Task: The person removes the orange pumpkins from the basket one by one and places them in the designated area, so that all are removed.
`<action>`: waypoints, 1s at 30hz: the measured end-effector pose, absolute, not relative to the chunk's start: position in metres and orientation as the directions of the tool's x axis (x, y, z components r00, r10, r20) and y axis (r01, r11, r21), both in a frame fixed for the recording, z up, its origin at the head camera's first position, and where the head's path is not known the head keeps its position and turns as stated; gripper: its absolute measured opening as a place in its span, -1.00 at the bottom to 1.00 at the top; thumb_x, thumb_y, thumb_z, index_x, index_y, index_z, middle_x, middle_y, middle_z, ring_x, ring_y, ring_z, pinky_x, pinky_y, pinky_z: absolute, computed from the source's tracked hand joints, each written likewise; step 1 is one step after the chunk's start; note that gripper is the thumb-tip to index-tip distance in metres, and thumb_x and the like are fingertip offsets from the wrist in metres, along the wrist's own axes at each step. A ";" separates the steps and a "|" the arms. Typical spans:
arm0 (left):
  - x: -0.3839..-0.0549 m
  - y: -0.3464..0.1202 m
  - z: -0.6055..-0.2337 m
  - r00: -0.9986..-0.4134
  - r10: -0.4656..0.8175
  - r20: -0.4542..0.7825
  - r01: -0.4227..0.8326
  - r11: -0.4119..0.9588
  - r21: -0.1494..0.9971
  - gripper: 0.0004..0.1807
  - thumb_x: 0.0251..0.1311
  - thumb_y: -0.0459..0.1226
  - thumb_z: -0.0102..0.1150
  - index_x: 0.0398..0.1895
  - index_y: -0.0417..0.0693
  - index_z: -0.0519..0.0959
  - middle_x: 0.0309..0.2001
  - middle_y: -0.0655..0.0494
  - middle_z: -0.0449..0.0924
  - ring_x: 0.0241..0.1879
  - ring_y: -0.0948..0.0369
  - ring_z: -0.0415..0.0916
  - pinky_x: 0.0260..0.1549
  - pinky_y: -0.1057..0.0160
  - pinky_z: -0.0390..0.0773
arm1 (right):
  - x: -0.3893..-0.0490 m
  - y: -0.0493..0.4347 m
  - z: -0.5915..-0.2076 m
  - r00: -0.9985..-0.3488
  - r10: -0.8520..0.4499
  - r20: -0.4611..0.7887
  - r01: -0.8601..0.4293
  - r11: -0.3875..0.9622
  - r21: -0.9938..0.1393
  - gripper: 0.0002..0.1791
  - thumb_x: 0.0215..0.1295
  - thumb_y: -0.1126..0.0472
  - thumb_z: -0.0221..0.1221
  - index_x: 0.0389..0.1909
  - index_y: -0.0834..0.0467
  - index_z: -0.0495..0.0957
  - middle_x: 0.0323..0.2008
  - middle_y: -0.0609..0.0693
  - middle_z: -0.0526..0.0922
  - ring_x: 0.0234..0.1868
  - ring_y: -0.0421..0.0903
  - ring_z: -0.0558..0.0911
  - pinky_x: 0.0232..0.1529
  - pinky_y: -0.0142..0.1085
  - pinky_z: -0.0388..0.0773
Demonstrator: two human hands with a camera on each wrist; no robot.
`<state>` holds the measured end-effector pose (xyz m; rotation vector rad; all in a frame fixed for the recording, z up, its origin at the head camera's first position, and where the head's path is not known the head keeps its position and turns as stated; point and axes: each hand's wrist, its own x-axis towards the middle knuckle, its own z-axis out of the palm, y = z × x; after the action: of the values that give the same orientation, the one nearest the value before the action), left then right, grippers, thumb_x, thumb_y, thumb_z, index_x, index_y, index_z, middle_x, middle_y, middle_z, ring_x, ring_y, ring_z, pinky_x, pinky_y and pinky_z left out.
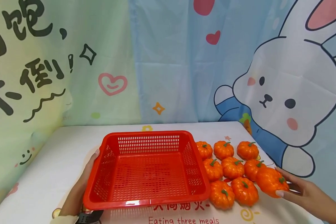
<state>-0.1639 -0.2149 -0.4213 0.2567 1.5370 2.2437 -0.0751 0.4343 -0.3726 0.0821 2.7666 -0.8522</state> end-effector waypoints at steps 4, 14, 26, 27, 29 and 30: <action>-0.166 -0.213 -0.423 -0.906 0.418 -0.067 -0.208 -0.301 0.931 -0.39 0.48 0.16 -0.61 0.15 0.10 0.42 -0.14 0.08 0.64 -0.22 0.16 0.64 -0.19 0.07 0.65 | -0.076 0.446 -0.385 -0.938 0.009 -0.346 0.204 0.821 -0.533 -0.03 0.36 -0.06 0.19 0.33 0.63 -0.06 0.17 0.62 0.25 -0.09 0.17 0.56 -0.19 -0.05 0.66; -0.168 -0.210 -0.425 -0.904 0.423 -0.067 -0.215 -0.314 0.925 -0.41 0.47 0.19 -0.51 0.18 0.08 0.39 -0.12 0.09 0.64 -0.20 0.13 0.64 -0.14 0.04 0.63 | -0.078 0.465 -0.418 -0.908 0.056 -0.415 0.305 0.767 -0.565 0.03 0.30 -0.11 0.22 0.35 0.59 -0.07 0.20 0.66 0.14 -0.03 0.34 0.49 -0.17 0.02 0.64; -0.169 -0.210 -0.423 -0.904 0.409 -0.123 -0.247 -0.265 0.932 -0.33 0.43 0.25 -0.51 0.22 -0.02 0.33 -0.13 0.01 0.62 -0.22 0.10 0.64 -0.19 0.03 0.65 | -0.076 0.474 -0.433 -0.892 0.061 -0.449 0.349 0.725 -0.595 0.05 0.26 -0.11 0.25 0.38 0.52 -0.08 0.23 0.64 0.10 0.00 0.39 0.43 -0.16 0.08 0.62; -0.169 -0.210 -0.422 -0.907 0.402 -0.128 -0.246 -0.257 0.935 -0.31 0.43 0.25 -0.49 0.24 -0.05 0.31 -0.11 -0.03 0.62 -0.22 0.08 0.65 -0.18 0.00 0.64 | -0.076 0.474 -0.431 -0.889 0.050 -0.455 0.350 0.716 -0.604 0.03 0.29 -0.10 0.23 0.39 0.52 -0.10 0.24 0.64 0.09 0.01 0.38 0.43 -0.15 0.09 0.62; -0.171 -0.212 -0.422 -0.915 0.386 -0.121 -0.218 -0.218 0.951 -0.29 0.44 0.24 -0.50 0.27 -0.11 0.27 -0.09 -0.13 0.60 -0.22 0.02 0.65 -0.20 -0.06 0.64 | -0.079 0.474 -0.426 -0.880 0.026 -0.474 0.346 0.719 -0.603 0.00 0.36 -0.11 0.15 0.40 0.51 -0.14 0.26 0.64 0.04 0.04 0.43 0.40 -0.15 0.14 0.60; -0.172 -0.213 -0.423 -0.918 0.379 -0.113 -0.197 -0.189 0.962 -0.28 0.45 0.23 -0.50 0.30 -0.14 0.23 -0.07 -0.18 0.59 -0.21 -0.02 0.66 -0.20 -0.10 0.62 | -0.080 0.474 -0.422 -0.881 0.012 -0.472 0.328 0.735 -0.594 -0.02 0.40 -0.12 0.10 0.40 0.52 -0.16 0.27 0.65 0.00 0.06 0.47 0.37 -0.14 0.17 0.58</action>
<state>-0.1717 -0.2132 -0.4228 0.2109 1.7124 2.1596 -0.0801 0.4743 -0.4225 0.2589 2.4935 -0.9708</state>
